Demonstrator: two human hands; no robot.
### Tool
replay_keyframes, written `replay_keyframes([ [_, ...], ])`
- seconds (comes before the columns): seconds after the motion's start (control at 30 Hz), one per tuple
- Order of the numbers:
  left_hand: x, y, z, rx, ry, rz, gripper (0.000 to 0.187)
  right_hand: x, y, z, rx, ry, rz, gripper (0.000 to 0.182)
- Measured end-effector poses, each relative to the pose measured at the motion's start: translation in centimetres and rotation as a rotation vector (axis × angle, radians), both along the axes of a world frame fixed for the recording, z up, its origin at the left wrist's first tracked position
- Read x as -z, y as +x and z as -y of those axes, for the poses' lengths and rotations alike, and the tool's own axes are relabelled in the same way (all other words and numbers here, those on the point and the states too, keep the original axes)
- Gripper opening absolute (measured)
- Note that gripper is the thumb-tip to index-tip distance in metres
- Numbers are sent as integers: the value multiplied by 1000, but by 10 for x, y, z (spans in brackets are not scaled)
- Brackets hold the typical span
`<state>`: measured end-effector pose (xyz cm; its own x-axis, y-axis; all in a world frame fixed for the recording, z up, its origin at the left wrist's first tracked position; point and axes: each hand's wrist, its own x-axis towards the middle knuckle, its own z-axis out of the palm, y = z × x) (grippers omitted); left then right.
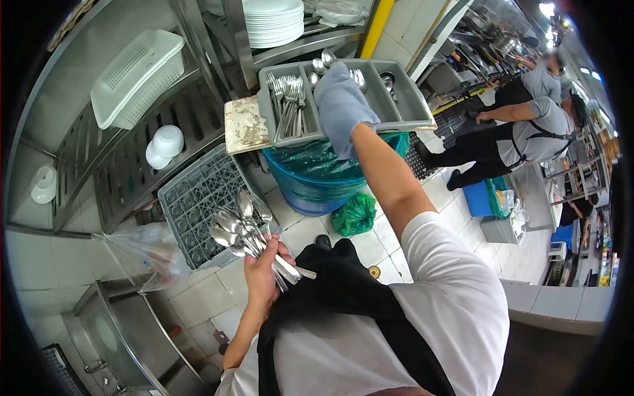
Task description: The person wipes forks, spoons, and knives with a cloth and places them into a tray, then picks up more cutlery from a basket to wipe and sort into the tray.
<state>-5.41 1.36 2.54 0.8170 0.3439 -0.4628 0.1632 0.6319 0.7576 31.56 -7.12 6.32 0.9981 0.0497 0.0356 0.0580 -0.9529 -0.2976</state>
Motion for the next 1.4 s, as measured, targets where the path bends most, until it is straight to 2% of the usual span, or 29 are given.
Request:
replay_keyframes([
  [0.03,0,1,-1,2,1,0,16,0,5,-5,227,334,-113,32],
  [0.07,-1,4,-5,-3,22,23,18,1,8,-4,225,339,-108,32],
  [0.13,-3,2,-10,-3,40,36,19,0,-2,10,43,288,-15,48],
  [0.2,-7,-1,-16,39,3,11,21,-10,-8,34,-152,216,24,47],
  [0.3,14,-11,-15,122,-78,-8,23,-31,-28,78,-382,148,111,45],
  [0.33,16,-12,-9,184,24,65,24,-40,-34,92,-449,129,153,44],
  [0.37,13,-10,-10,187,22,58,24,-48,-44,104,-498,109,199,43],
  [0.43,1,-6,-9,126,-167,-100,27,-53,-71,116,-583,62,276,42],
  [0.57,-4,13,-28,62,37,52,22,-51,-105,121,-662,-93,479,40],
  [0.7,-10,27,-42,65,143,65,21,-46,-146,141,-609,-196,626,37],
  [0.73,-9,29,-43,86,126,67,22,-55,-159,146,-580,122,416,44],
  [0.77,-10,30,-43,107,109,67,22,-53,-169,147,-557,118,412,44],
  [0.83,-10,34,-40,141,131,69,21,-46,-179,141,-614,742,257,48],
  [0.87,-8,33,-37,153,148,59,20,-32,-180,139,-681,869,157,41],
  [0.9,-8,33,-33,167,139,43,20,-26,-180,145,-661,866,144,41],
  [0.97,-9,35,-27,185,163,-18,20,-23,-186,157,-709,163,102,33],
  [1.0,-5,35,-27,222,149,-14,21,-32,-184,159,-658,70,39,23],
  [1.03,-5,37,-26,235,151,-8,21,-30,-179,166,-645,69,46,23],
  [1.1,-6,40,-25,260,161,0,21,-39,-175,171,-408,1256,-570,23],
  [1.13,-5,41,-25,249,155,3,20,-45,-186,174,-385,1491,-387,19],
  [1.17,-7,43,-24,255,154,6,20,-37,-186,173,-382,1491,-380,19],
  [1.23,-13,46,-23,214,140,13,18,-13,-187,173,-417,1206,0,26],
  [1.27,-14,47,-24,203,139,8,18,-52,-198,169,-549,597,135,39],
  [1.3,-14,49,-24,205,144,10,18,-51,-204,170,-548,601,139,39],
  [1.4,-15,52,-21,194,181,-29,18,-34,-217,173,-501,832,90,30],
])
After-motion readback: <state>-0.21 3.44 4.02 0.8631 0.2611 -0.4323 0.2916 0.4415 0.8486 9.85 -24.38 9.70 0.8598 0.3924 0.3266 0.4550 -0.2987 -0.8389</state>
